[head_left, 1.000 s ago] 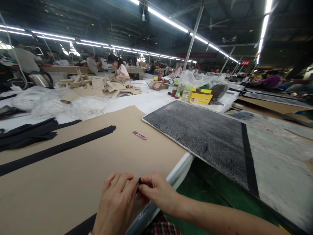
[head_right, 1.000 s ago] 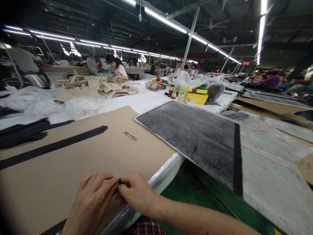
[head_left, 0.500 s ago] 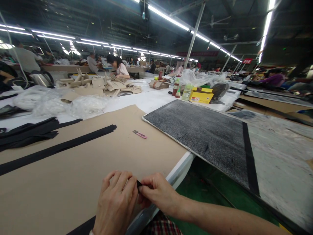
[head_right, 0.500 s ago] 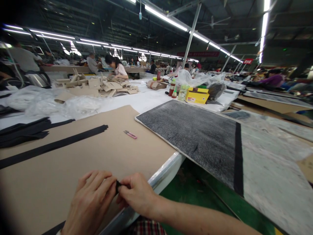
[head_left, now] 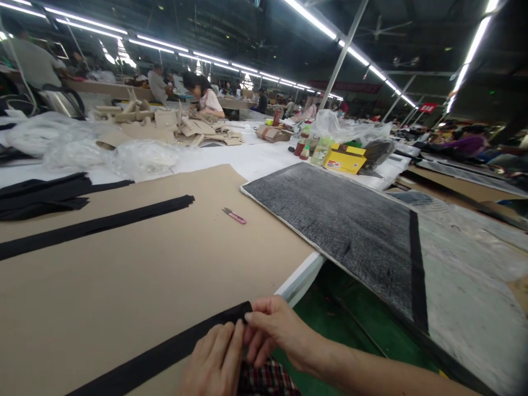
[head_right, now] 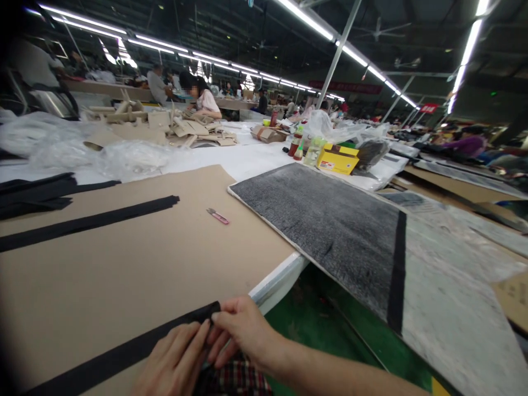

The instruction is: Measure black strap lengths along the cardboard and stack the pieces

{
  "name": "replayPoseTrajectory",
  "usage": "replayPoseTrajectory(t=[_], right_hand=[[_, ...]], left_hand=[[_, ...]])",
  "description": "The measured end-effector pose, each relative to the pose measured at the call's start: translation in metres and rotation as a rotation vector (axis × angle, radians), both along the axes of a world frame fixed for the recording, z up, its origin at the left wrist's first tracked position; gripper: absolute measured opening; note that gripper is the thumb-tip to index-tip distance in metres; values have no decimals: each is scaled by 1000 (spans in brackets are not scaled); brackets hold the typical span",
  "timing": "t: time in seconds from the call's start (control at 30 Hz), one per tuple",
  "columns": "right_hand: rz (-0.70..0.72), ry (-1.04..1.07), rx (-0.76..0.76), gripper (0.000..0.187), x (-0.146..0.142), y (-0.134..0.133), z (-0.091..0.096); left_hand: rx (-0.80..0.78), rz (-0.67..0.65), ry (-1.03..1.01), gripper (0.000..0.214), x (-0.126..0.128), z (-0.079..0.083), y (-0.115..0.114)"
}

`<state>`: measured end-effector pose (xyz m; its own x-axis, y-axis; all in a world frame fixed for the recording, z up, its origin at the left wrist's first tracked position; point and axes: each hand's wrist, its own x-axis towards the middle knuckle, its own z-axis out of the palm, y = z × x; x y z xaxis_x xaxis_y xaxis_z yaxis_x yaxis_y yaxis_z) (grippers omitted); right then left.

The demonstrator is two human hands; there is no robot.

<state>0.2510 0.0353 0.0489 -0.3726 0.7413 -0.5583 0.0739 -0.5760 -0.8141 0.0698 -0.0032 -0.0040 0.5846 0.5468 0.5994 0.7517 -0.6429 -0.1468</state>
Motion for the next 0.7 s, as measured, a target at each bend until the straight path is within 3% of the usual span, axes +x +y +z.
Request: replayPoseTrajectory(t=[0.07, 0.17, 0.27, 0.37, 0.47, 0.6, 0.7], right_hand=[[66, -233, 208, 24, 12, 2, 2], [222, -585, 785, 28, 28, 12, 12], [518, -653, 1141, 42, 31, 27, 22], [737, -669, 1253, 32, 26, 43, 21], [839, -691, 1342, 15, 22, 57, 12], [930, -693, 1524, 15, 20, 70, -3], [883, -716, 1562, 18, 18, 69, -9]], left_hand=[[11, 22, 38, 37, 1, -15, -7], [-35, 46, 62, 41, 1, -21, -11], [-70, 71, 55, 41, 0, -17, -13], [-91, 109, 47, 42, 0, -13, -14], [-85, 120, 46, 42, 0, -11, -15], [-56, 93, 62, 40, 1, -9, -12], [-56, 89, 72, 39, 2, -6, -11]])
